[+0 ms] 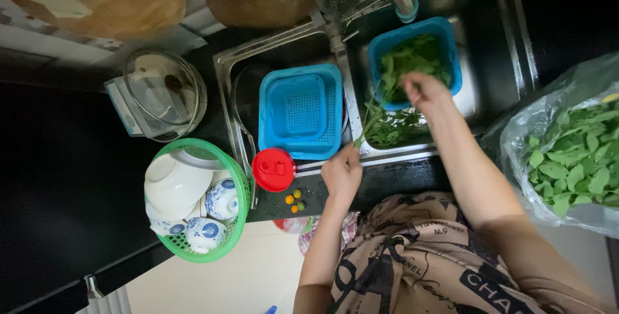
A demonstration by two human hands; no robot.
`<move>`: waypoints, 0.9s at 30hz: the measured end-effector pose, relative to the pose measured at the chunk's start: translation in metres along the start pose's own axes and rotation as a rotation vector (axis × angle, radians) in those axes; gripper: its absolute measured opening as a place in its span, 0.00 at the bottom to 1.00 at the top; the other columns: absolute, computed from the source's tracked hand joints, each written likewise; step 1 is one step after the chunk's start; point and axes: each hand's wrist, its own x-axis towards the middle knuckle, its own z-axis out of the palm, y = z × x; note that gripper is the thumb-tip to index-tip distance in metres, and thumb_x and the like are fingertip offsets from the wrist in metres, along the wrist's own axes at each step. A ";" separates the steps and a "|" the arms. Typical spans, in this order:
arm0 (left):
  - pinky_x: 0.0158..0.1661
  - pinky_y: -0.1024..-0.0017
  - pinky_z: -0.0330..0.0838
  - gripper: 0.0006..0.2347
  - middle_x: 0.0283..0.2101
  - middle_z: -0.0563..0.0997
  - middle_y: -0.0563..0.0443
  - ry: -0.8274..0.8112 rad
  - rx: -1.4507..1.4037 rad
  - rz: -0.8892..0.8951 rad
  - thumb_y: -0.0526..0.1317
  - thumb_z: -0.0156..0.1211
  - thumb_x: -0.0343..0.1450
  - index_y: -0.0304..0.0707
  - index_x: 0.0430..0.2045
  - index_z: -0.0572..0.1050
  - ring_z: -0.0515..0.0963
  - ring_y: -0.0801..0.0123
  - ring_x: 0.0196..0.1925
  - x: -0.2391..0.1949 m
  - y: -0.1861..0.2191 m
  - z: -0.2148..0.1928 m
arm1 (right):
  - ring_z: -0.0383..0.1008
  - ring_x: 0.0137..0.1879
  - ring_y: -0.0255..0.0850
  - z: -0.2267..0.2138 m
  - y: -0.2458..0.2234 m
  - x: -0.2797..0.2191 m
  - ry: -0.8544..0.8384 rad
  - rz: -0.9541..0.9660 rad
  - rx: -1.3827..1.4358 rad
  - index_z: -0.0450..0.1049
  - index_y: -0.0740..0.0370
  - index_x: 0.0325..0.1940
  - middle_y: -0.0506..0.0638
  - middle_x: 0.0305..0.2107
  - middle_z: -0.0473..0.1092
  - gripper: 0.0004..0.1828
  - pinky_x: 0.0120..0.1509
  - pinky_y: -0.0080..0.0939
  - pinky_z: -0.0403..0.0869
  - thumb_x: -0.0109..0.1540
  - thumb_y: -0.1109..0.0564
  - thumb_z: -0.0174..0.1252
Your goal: The person picks through leafy greens in a plastic bag, plucking individual stems and placing them into a blue strainer in a sink, then briefly adjusts a pan on a nearby stove.
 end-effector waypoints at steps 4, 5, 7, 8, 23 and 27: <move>0.27 0.58 0.69 0.10 0.17 0.75 0.34 -0.059 0.001 -0.196 0.42 0.62 0.71 0.44 0.42 0.85 0.76 0.50 0.19 -0.013 -0.018 -0.018 | 0.82 0.33 0.43 -0.008 -0.031 0.030 0.260 -0.210 -0.022 0.74 0.72 0.46 0.58 0.34 0.77 0.05 0.35 0.32 0.85 0.67 0.67 0.57; 0.25 0.60 0.68 0.10 0.16 0.73 0.34 -0.068 -0.020 -0.257 0.43 0.63 0.71 0.45 0.42 0.85 0.73 0.53 0.16 -0.014 -0.026 -0.018 | 0.82 0.34 0.46 -0.008 -0.037 0.033 0.303 -0.233 -0.086 0.73 0.74 0.46 0.59 0.35 0.77 0.06 0.35 0.35 0.84 0.65 0.68 0.56; 0.24 0.65 0.66 0.10 0.15 0.72 0.38 -0.063 -0.148 -0.274 0.43 0.64 0.72 0.41 0.43 0.85 0.69 0.63 0.16 -0.019 -0.042 -0.009 | 0.83 0.35 0.54 -0.007 -0.039 0.034 0.388 -0.274 -0.220 0.70 0.79 0.48 0.62 0.38 0.77 0.09 0.35 0.40 0.83 0.63 0.70 0.54; 0.25 0.69 0.67 0.10 0.16 0.73 0.44 -0.048 -0.254 -0.230 0.42 0.65 0.73 0.38 0.43 0.85 0.69 0.69 0.19 -0.019 -0.052 -0.002 | 0.82 0.35 0.53 -0.008 -0.037 0.032 0.391 -0.249 -0.364 0.70 0.75 0.49 0.59 0.38 0.77 0.12 0.32 0.41 0.80 0.62 0.68 0.58; 0.15 0.82 0.44 0.09 0.18 0.64 0.64 -0.565 -1.367 -0.817 0.38 0.60 0.75 0.27 0.41 0.78 0.55 0.85 0.14 0.022 -0.078 0.047 | 0.79 0.32 0.36 0.064 -0.003 -0.117 -0.399 0.322 -0.489 0.76 0.56 0.55 0.53 0.37 0.77 0.19 0.31 0.31 0.77 0.59 0.60 0.60; 0.14 0.83 0.45 0.11 0.17 0.63 0.65 -0.622 -1.394 -0.801 0.39 0.61 0.74 0.26 0.42 0.79 0.56 0.86 0.13 0.013 -0.067 0.043 | 0.75 0.32 0.33 0.044 0.026 -0.093 -0.337 0.186 -0.367 0.73 0.62 0.43 0.48 0.32 0.75 0.10 0.32 0.29 0.72 0.60 0.67 0.63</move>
